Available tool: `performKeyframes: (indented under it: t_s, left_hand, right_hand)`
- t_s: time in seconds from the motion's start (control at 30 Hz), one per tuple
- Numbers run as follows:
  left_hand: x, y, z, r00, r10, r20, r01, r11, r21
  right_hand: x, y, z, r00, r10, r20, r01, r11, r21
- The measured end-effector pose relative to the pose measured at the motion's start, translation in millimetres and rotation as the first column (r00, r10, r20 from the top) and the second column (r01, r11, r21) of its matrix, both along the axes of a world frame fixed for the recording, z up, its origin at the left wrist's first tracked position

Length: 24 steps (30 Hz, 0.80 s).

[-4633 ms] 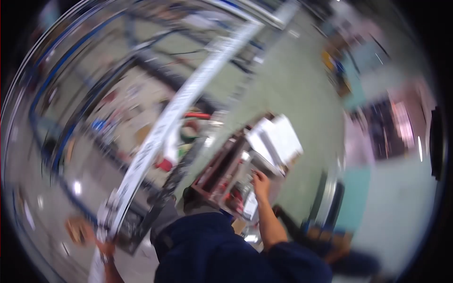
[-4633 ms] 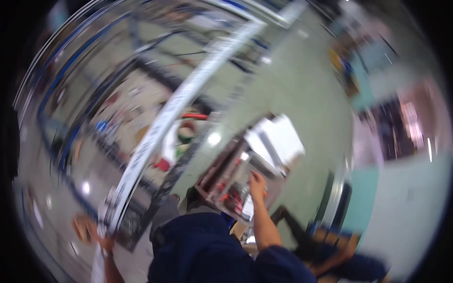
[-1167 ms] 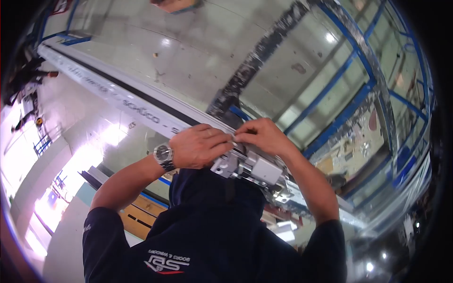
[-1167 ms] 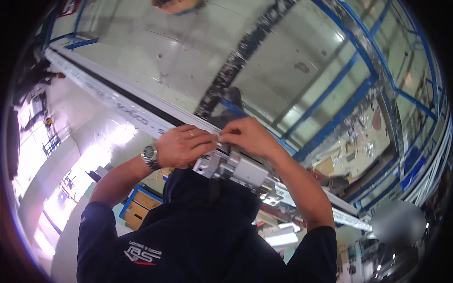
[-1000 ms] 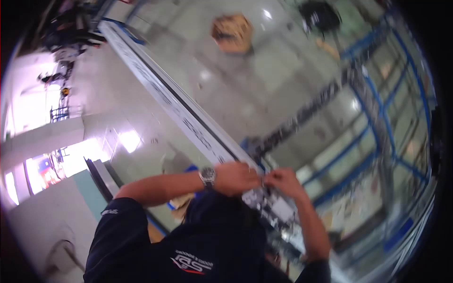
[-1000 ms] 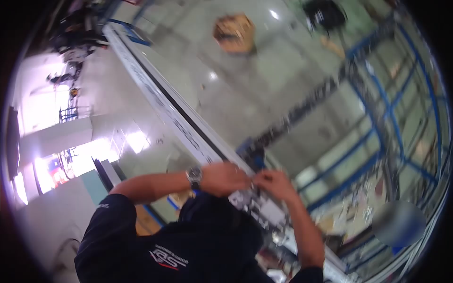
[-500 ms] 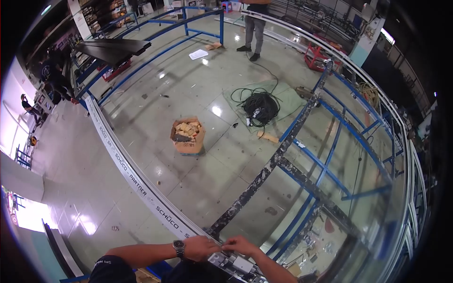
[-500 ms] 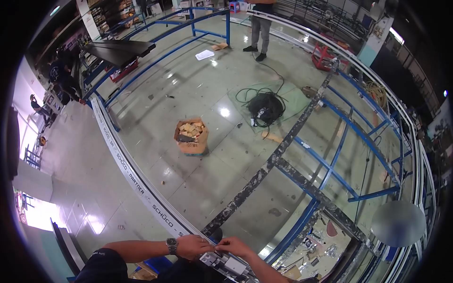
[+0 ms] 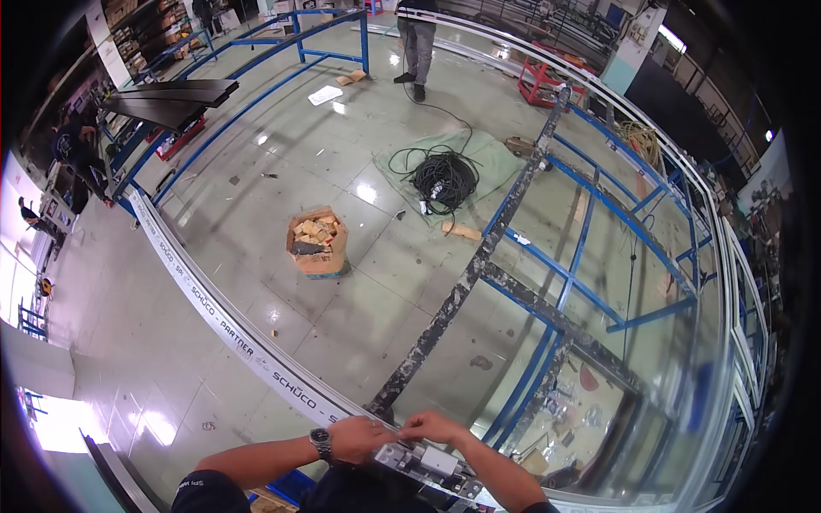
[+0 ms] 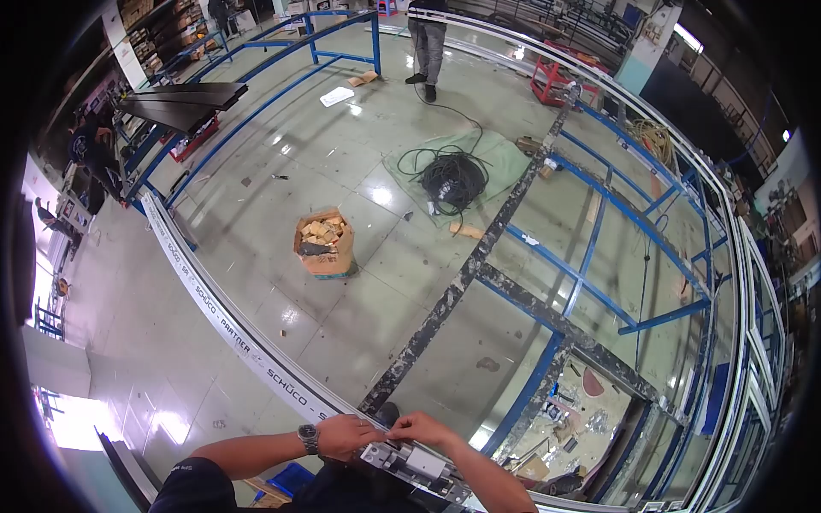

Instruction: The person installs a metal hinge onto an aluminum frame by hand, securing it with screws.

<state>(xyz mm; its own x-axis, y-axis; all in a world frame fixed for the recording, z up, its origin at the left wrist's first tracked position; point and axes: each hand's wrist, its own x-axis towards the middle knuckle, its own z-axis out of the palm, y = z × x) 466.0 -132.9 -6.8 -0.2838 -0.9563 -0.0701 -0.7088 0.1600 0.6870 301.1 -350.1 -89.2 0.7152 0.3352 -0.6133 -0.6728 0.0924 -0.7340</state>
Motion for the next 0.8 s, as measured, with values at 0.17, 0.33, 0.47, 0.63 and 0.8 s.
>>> performKeyframes:
  t_s: [0.17, 0.33, 0.47, 0.63, 0.8]
  left_hand:
    - [-0.8, -0.3, 1.9, 0.999, 0.009, 0.049, -0.011, 0.999, 0.036]
    - [-1.2, -0.5, 2.0, 0.998, 0.013, 0.065, -0.015, 0.999, 0.039]
    - [-1.4, -0.2, 0.4, 0.998, 0.014, 0.058, -0.016, 0.999, 0.036]
    - [-2.1, -0.1, 0.4, 0.997, 0.015, 0.074, -0.018, 0.999, 0.044]
    - [-1.3, -2.3, 7.5, 0.996, 0.015, 0.084, -0.018, 0.999, 0.041]
  right_hand:
    - [-0.5, 2.6, 15.1, 0.996, -0.043, 0.079, 0.047, 0.998, -0.050]
    - [-1.1, 0.1, 11.2, 0.992, -0.038, 0.119, 0.044, 0.998, -0.053]
    - [3.2, 1.7, 20.8, 0.989, -0.076, 0.130, 0.081, 0.996, -0.036]
    - [6.6, 0.0, 20.8, 0.994, -0.020, 0.111, 0.030, 0.995, -0.095]
    - [8.8, 4.7, 16.4, 0.998, 0.004, 0.058, 0.003, 0.993, -0.121]
